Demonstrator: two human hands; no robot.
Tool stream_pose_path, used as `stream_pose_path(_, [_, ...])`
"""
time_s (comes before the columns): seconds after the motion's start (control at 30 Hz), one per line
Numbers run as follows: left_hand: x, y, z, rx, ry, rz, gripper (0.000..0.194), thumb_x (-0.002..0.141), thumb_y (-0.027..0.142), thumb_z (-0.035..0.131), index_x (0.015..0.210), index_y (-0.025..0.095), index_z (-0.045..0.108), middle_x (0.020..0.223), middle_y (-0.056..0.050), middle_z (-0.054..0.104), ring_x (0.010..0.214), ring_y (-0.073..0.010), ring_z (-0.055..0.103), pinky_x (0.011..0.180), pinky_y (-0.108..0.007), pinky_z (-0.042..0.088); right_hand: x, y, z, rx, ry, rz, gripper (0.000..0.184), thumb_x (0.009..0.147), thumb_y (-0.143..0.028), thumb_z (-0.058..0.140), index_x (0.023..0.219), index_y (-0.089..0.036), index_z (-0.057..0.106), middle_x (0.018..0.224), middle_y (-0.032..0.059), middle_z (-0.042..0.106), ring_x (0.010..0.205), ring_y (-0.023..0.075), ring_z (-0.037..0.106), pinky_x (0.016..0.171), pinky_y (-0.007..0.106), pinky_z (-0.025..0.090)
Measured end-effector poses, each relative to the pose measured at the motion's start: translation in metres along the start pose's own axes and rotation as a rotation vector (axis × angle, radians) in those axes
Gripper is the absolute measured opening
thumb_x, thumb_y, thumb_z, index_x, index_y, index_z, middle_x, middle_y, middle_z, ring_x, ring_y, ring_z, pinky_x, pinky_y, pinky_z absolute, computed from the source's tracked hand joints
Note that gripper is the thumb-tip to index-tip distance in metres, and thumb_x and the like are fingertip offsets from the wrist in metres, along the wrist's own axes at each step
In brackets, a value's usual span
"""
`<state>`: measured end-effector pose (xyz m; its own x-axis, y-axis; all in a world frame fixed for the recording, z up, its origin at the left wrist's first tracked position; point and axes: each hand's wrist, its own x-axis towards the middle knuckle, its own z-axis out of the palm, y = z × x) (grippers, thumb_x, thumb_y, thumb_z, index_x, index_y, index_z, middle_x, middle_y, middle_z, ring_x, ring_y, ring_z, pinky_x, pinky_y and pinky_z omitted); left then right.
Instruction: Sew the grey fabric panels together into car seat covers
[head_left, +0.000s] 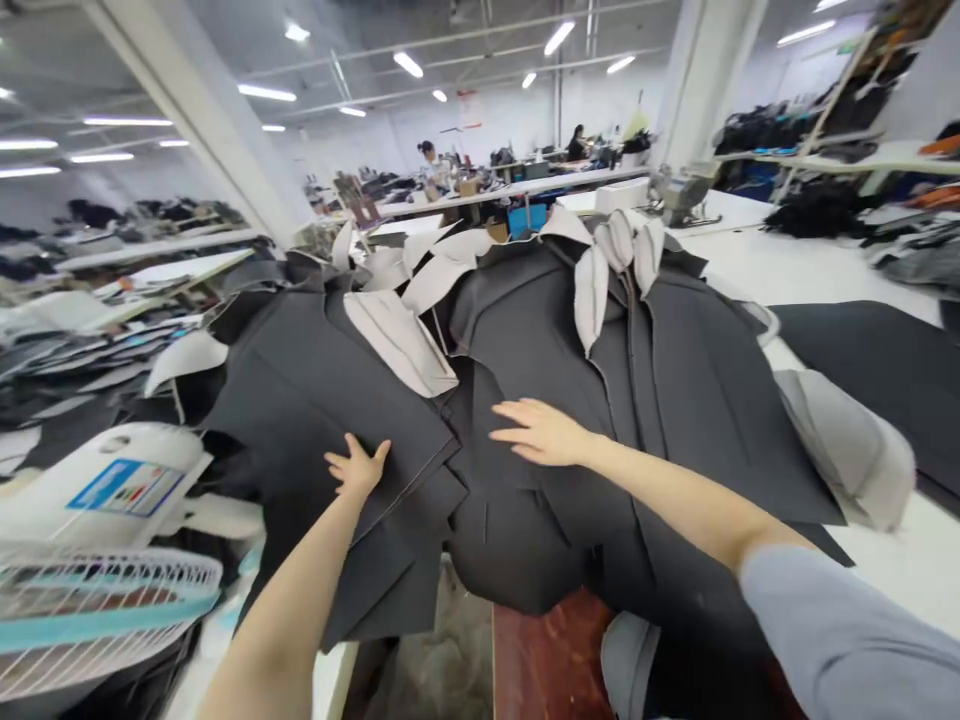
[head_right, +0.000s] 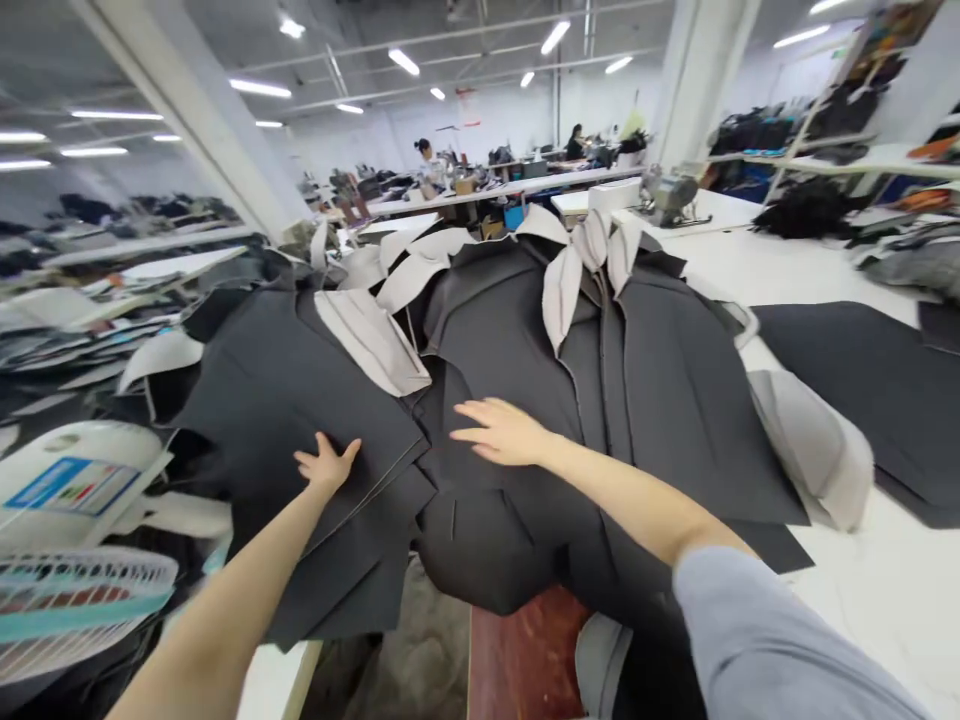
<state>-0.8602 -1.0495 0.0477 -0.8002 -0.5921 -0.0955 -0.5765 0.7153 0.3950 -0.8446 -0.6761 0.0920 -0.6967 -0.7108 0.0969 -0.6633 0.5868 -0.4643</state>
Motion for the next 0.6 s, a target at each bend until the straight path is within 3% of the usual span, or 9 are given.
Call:
stream_pose_path(0.07, [-0.029, 0.008, 0.000, -0.027, 0.085, 0.178, 0.068, 0.095, 0.039, 0.042, 0.157, 0.020, 0.021, 0.166, -0.018, 0.004, 0.151, -0.0397, 0.016, 0.120, -0.056, 0.021, -0.085, 0.049, -0.023, 0.134, 0.420, 0.348, 0.033, 0.087, -0.044, 0.059, 0.118, -0.037, 0.071, 0.151, -0.0060, 0.047, 0.146, 0.0254, 0.033, 0.125, 0.048, 0.019])
stream_pose_path(0.13, [-0.066, 0.033, 0.005, -0.102, 0.064, 0.472, 0.053, 0.092, 0.025, 0.042, 0.145, 0.020, 0.047, 0.163, -0.010, 0.023, 0.150, -0.0297, 0.025, 0.123, -0.044, 0.021, -0.162, 0.100, -0.043, 0.128, 0.664, 0.613, 0.049, 0.087, -0.056, 0.054, 0.128, -0.030, 0.064, 0.157, 0.0025, 0.037, 0.151, 0.0314, 0.020, 0.125, 0.055, 0.012])
stream_pose_path(0.17, [-0.088, 0.054, 0.009, -0.158, -0.023, 0.620, 0.046, 0.090, 0.021, 0.042, 0.134, 0.020, 0.058, 0.159, -0.008, 0.034, 0.148, -0.0264, 0.030, 0.124, -0.040, 0.022, -0.193, 0.122, -0.049, 0.123, 0.756, 0.731, 0.059, 0.087, -0.062, 0.051, 0.134, -0.029, 0.059, 0.160, 0.0052, 0.031, 0.152, 0.0331, 0.013, 0.124, 0.058, 0.007])
stream_pose_path(0.23, [-0.132, 0.113, 0.023, -0.316, -0.346, 0.775, 0.037, 0.088, 0.021, 0.046, 0.117, 0.024, 0.068, 0.146, -0.004, 0.052, 0.142, -0.0229, 0.040, 0.122, -0.035, 0.028, -0.239, 0.155, -0.051, 0.122, 0.857, 0.939, 0.069, 0.083, -0.070, 0.051, 0.138, -0.029, 0.053, 0.161, 0.0089, 0.026, 0.152, 0.0372, 0.007, 0.121, 0.065, 0.002])
stream_pose_path(0.27, [-0.154, 0.148, 0.034, -0.425, -0.526, 0.766, 0.038, 0.087, 0.022, 0.051, 0.121, 0.026, 0.066, 0.144, -0.003, 0.054, 0.140, -0.0223, 0.043, 0.120, -0.035, 0.032, -0.254, 0.166, -0.046, 0.118, 0.859, 1.014, 0.069, 0.083, -0.070, 0.052, 0.139, -0.030, 0.052, 0.161, 0.0102, 0.027, 0.152, 0.0383, 0.007, 0.120, 0.066, 0.000])
stream_pose_path(0.33, [-0.194, 0.221, 0.060, -0.742, -0.744, 0.504, 0.053, 0.086, 0.023, 0.059, 0.138, 0.024, 0.052, 0.147, -0.006, 0.052, 0.137, -0.0208, 0.047, 0.114, -0.034, 0.040, -0.270, 0.178, -0.030, 0.093, 0.795, 1.104, 0.065, 0.088, -0.064, 0.050, 0.142, -0.028, 0.051, 0.160, 0.0121, 0.030, 0.152, 0.0378, 0.008, 0.119, 0.065, -0.004])
stream_pose_path(0.4, [-0.227, 0.286, 0.089, -0.823, -0.779, 0.386, 0.060, 0.092, 0.035, 0.056, 0.148, 0.022, 0.037, 0.149, -0.012, 0.049, 0.132, -0.0205, 0.053, 0.105, -0.034, 0.049, -0.277, 0.184, -0.013, 0.049, 0.705, 1.132, 0.061, 0.096, -0.054, 0.040, 0.149, -0.024, 0.044, 0.162, 0.0132, 0.027, 0.153, 0.0345, 0.006, 0.118, 0.064, -0.005])
stream_pose_path(0.47, [-0.253, 0.339, 0.117, -0.842, -0.792, 0.334, 0.067, 0.092, 0.049, 0.059, 0.147, 0.019, 0.037, 0.147, -0.017, 0.050, 0.127, -0.0229, 0.058, 0.099, -0.037, 0.053, -0.280, 0.190, -0.001, 0.003, 0.626, 1.135, 0.061, 0.098, -0.048, 0.035, 0.153, -0.022, 0.037, 0.164, 0.0127, 0.022, 0.153, 0.0330, 0.006, 0.118, 0.064, -0.001])
stream_pose_path(0.6, [-0.297, 0.415, 0.154, -0.839, -0.881, 0.350, 0.060, 0.080, 0.054, 0.073, 0.120, 0.009, 0.063, 0.122, -0.019, 0.068, 0.110, -0.0267, 0.067, 0.095, -0.036, 0.054, -0.286, 0.205, 0.003, -0.056, 0.492, 1.120, 0.061, 0.099, -0.047, 0.029, 0.157, -0.026, 0.029, 0.165, 0.0093, 0.019, 0.153, 0.0317, 0.009, 0.118, 0.063, 0.007])
